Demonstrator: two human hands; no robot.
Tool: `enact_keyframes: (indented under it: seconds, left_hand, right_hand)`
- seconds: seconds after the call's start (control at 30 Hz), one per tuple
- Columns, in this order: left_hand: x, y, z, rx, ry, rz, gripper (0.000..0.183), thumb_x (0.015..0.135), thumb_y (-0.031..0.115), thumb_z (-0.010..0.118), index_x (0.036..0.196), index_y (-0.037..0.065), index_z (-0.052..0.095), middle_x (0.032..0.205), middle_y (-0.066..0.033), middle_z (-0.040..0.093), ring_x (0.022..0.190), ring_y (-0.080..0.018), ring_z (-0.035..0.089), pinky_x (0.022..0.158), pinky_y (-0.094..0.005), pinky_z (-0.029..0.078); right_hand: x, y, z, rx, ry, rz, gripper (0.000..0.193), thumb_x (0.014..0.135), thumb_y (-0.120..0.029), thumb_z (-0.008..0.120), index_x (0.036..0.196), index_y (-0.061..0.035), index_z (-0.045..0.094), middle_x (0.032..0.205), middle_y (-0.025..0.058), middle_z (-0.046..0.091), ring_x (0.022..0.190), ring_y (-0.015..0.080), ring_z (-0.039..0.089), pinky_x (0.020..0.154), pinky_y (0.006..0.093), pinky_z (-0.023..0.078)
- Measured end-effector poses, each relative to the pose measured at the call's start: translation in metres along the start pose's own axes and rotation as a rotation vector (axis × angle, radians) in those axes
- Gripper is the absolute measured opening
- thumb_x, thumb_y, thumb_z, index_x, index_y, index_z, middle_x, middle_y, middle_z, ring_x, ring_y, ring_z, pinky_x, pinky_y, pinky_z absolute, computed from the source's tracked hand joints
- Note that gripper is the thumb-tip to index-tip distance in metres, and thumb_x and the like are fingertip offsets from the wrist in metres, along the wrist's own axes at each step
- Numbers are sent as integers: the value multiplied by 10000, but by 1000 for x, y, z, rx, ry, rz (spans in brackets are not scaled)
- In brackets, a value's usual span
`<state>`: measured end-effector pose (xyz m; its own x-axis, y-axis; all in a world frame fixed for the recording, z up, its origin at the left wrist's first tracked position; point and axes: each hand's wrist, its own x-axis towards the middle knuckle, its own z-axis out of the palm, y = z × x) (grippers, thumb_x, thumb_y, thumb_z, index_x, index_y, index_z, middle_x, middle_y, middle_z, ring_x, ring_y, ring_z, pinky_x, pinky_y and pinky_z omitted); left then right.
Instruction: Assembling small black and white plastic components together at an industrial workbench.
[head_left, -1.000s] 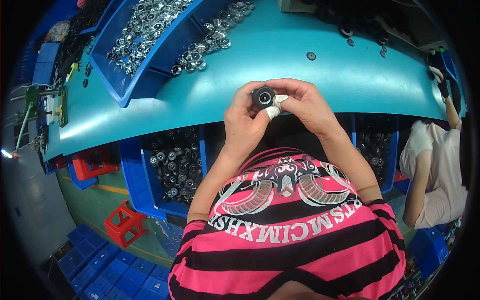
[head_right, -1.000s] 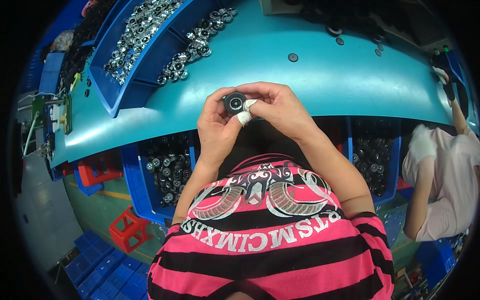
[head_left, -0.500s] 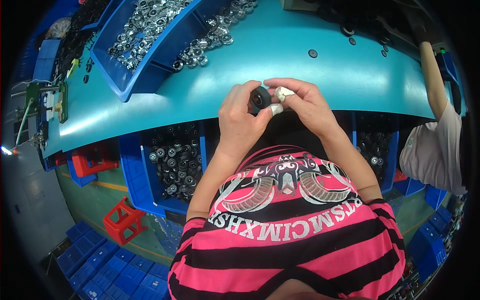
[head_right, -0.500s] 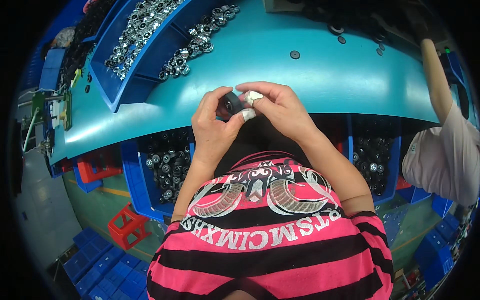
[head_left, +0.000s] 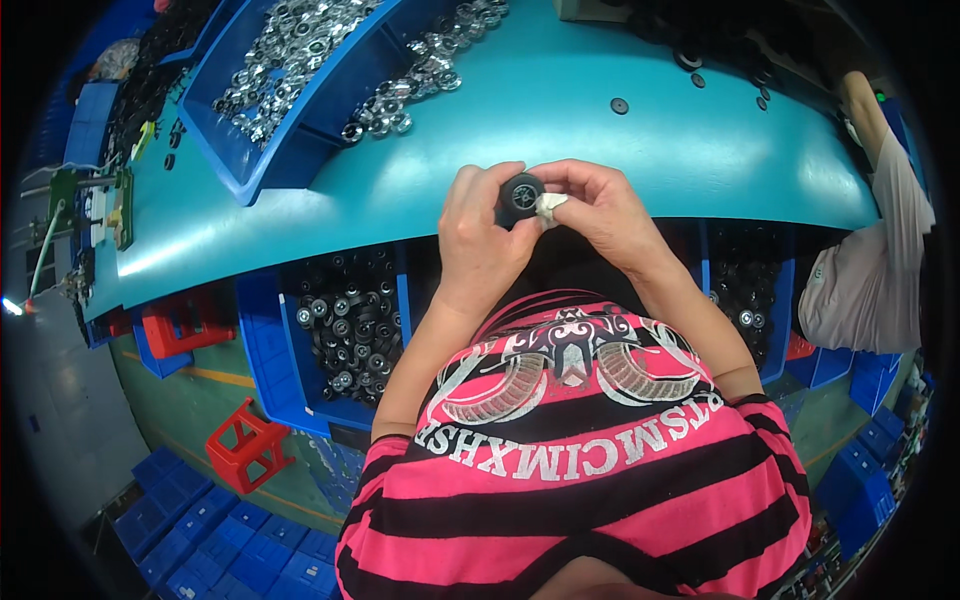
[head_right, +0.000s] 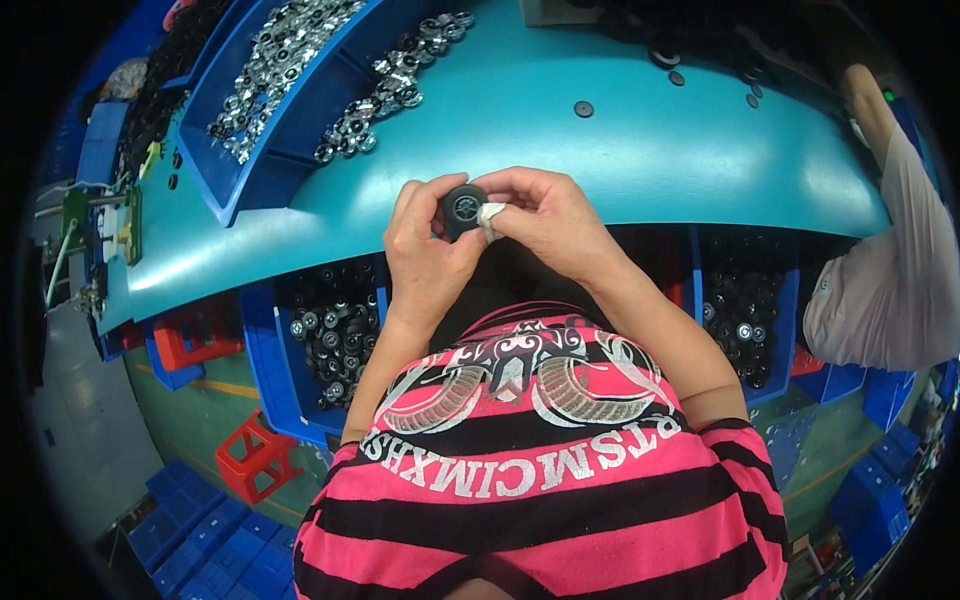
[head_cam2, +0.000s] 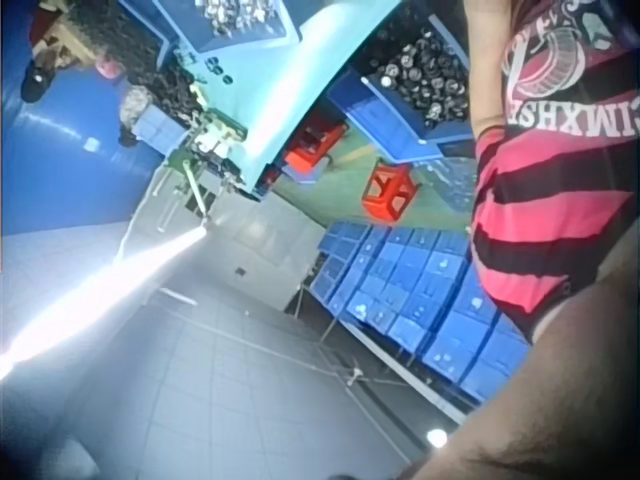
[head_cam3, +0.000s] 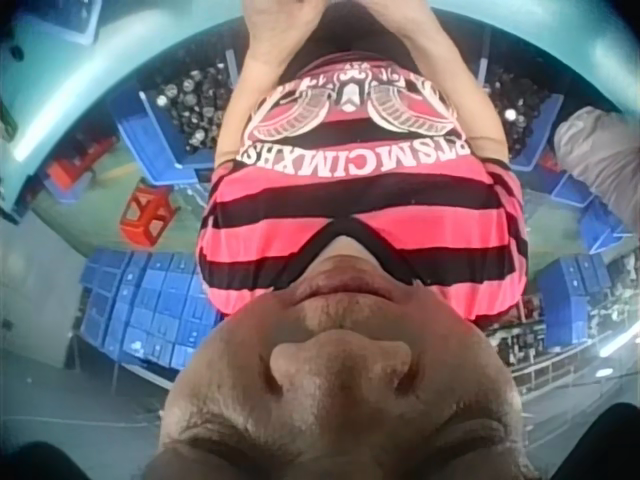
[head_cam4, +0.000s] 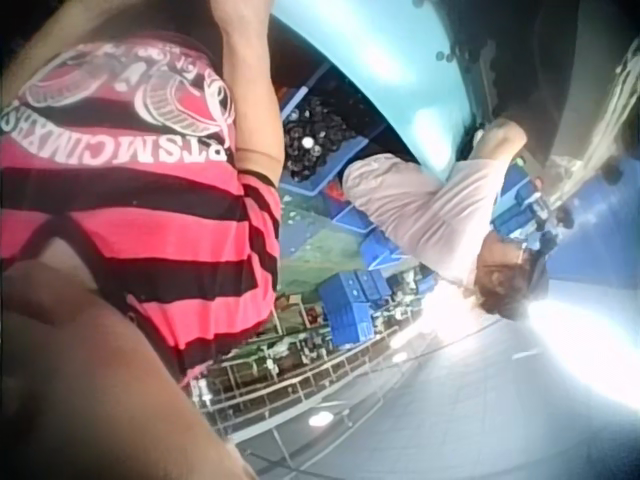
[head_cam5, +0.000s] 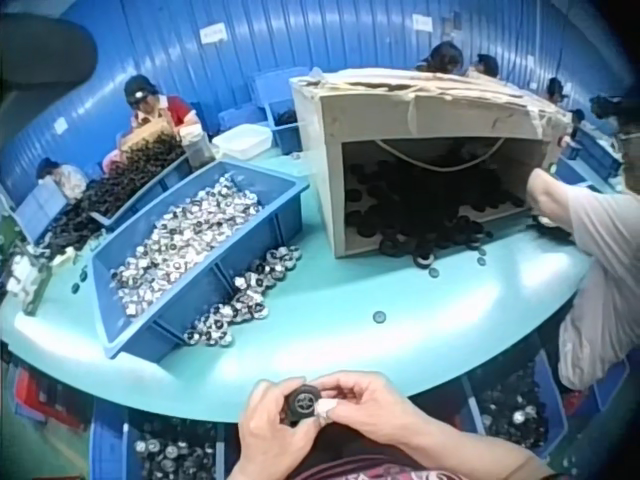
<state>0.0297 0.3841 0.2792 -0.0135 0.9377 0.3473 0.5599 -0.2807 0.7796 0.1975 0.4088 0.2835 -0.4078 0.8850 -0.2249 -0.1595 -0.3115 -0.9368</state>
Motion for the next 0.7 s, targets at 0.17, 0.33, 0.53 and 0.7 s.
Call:
enact_keyframes:
  seconds: [0.17, 0.33, 0.53, 0.7]
  left_hand:
    - [3, 49, 13, 129, 18, -81, 461, 702, 67, 835, 1132, 31, 671, 912, -81, 584, 786, -198, 588, 688, -293, 497]
    - [-66, 32, -38, 496, -33, -402, 493, 705, 61, 827, 1166, 29, 656, 989, -126, 582, 906, -258, 595, 817, -334, 504]
    - [-110, 5, -82, 804, -32, -615, 465, 742, 22, 750, 1197, 44, 658, 878, -113, 580, 758, -297, 605, 719, -394, 506]
    - [-48, 48, -30, 259, 4, -405, 392, 819, -38, 674, 1204, 37, 669, 834, -68, 570, 723, -163, 565, 660, -296, 473]
  right_hand:
    - [-3, -45, -108, -186, 64, -58, 241, 913, -144, 675, 1124, -37, 720, 968, 24, 712, 881, 90, 647, 765, 252, 519]
    - [17, -116, -282, -795, 571, -444, 289, 865, -224, 724, 1113, -77, 744, 973, 59, 717, 829, 142, 670, 755, 288, 536]
    - [40, -140, -349, -1363, 769, -180, 511, 813, -402, 747, 1199, -73, 680, 1168, 105, 674, 980, 237, 687, 838, 385, 544]
    - [52, -122, -322, -1482, 771, -256, 507, 806, -379, 757, 1197, -73, 655, 1100, 101, 672, 997, 262, 668, 820, 395, 545]
